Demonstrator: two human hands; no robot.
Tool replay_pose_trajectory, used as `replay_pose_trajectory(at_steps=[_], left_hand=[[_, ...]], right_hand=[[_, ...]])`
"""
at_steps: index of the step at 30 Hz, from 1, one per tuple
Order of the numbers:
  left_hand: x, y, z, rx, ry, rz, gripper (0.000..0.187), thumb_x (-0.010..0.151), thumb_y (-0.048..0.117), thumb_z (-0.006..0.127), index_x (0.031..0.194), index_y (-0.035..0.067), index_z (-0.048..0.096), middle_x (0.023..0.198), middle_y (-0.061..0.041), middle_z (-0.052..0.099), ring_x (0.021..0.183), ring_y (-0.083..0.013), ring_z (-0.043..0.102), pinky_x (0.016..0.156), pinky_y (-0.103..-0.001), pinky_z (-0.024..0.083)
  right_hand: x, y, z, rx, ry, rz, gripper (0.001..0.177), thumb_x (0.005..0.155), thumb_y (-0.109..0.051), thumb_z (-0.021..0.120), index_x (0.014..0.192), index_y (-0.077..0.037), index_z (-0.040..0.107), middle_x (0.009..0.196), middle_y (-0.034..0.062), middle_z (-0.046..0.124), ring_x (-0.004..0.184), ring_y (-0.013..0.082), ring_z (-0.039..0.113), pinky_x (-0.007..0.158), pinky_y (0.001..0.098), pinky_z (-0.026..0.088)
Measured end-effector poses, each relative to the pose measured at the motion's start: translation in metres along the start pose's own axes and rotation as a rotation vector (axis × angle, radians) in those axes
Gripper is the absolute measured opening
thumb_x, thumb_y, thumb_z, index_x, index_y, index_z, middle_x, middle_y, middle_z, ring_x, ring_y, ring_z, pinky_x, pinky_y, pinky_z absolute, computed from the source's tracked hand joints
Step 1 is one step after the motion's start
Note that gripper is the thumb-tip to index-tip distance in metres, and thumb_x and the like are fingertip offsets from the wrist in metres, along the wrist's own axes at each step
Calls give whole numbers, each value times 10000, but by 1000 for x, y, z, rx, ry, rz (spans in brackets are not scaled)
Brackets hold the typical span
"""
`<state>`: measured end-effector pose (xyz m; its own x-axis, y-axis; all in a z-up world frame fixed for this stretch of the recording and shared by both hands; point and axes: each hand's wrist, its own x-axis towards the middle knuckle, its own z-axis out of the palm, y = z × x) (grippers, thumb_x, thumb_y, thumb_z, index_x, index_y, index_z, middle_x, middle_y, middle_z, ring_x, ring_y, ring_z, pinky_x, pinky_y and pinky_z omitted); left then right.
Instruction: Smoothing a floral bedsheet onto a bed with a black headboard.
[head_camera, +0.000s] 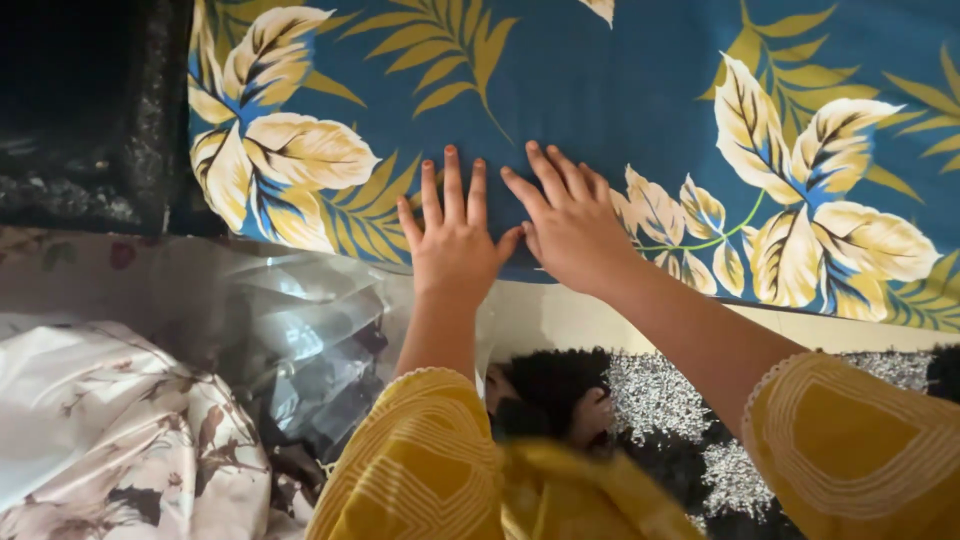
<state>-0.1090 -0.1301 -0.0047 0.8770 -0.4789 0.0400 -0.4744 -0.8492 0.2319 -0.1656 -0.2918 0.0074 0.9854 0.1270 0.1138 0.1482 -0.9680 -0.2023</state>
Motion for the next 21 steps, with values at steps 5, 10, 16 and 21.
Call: replay_pose_trajectory(at_steps=[5, 10, 16, 21], left_hand=[[-2, -5, -1, -49, 13, 11, 925, 776, 576, 737, 1545, 184, 405, 1651, -118, 259, 1511, -391, 242, 1145, -714, 192], [28, 14, -12, -28, 98, -48, 609, 887, 454, 709, 1412, 188, 556, 1598, -100, 392, 1478, -361, 341, 1132, -677, 269], [50, 4, 2, -39, 121, -10, 503, 1000, 448, 642, 1404, 159, 569, 1589, -77, 422, 1492, -311, 365, 1193, -616, 283], [-8, -2, -2, 10, 127, -68, 712, 952, 487, 636, 1561, 179, 432, 1674, -82, 261, 1534, -333, 243, 1195, -617, 209]], right_hand=[[-1, -6, 3, 13, 32, 28, 658, 882, -258, 695, 1503, -147, 508, 1606, 185, 382, 1457, 371, 382, 1135, 569, 318], [20, 28, -7, 47, 14, -18, 656, 800, -283, 730, 1422, -162, 558, 1542, 169, 442, 1383, 361, 431, 1023, 558, 359], [18, 81, 3, 189, -65, 244, 473, 990, -385, 713, 1431, -263, 590, 1558, 80, 497, 1468, 326, 450, 1161, 536, 369], [-36, 33, 10, -40, 93, 168, 687, 944, -339, 745, 1567, -200, 492, 1645, 213, 326, 1491, 424, 328, 1139, 627, 244]])
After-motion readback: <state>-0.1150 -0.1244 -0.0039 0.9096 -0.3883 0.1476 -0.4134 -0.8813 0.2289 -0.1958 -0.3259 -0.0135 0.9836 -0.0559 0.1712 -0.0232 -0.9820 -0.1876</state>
